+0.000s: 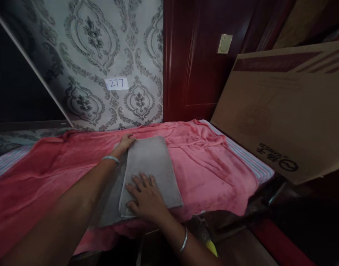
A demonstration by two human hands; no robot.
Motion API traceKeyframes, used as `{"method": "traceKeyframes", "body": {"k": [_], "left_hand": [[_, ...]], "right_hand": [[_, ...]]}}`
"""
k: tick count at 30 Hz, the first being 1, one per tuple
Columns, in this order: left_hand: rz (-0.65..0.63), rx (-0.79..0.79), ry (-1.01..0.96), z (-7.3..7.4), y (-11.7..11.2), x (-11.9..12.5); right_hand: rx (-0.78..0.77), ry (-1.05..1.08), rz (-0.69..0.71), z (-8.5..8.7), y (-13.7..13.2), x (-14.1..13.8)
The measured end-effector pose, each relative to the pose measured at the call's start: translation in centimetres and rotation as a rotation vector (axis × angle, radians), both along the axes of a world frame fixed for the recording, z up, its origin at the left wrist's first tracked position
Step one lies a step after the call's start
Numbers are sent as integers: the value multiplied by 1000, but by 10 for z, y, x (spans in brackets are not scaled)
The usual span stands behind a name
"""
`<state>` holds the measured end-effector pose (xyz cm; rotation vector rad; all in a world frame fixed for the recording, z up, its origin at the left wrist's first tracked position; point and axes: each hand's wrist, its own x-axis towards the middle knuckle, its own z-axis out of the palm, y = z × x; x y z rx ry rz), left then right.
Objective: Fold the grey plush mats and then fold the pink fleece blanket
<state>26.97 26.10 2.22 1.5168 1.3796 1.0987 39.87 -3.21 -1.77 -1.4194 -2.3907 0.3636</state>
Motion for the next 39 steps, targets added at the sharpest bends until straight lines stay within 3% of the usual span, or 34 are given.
{"method": "traceKeyframes", "body": {"k": [6,13,26,33,39], "left_hand": [[-136,92,629,7,8,13],[-206,194,971,-5,2,15],[-327,303,1110,14,11,38],[-275,338,1103,1,12,42],[-301,298,1101,-10,14,41]], "right_hand": [[-70,37,16,8,-2,3],[-112,66,27,14,-3,5],[-130,73,18,16,-3,4],[-160,90,28,22,-3,6],[-113,84,59,12,2,10]]}}
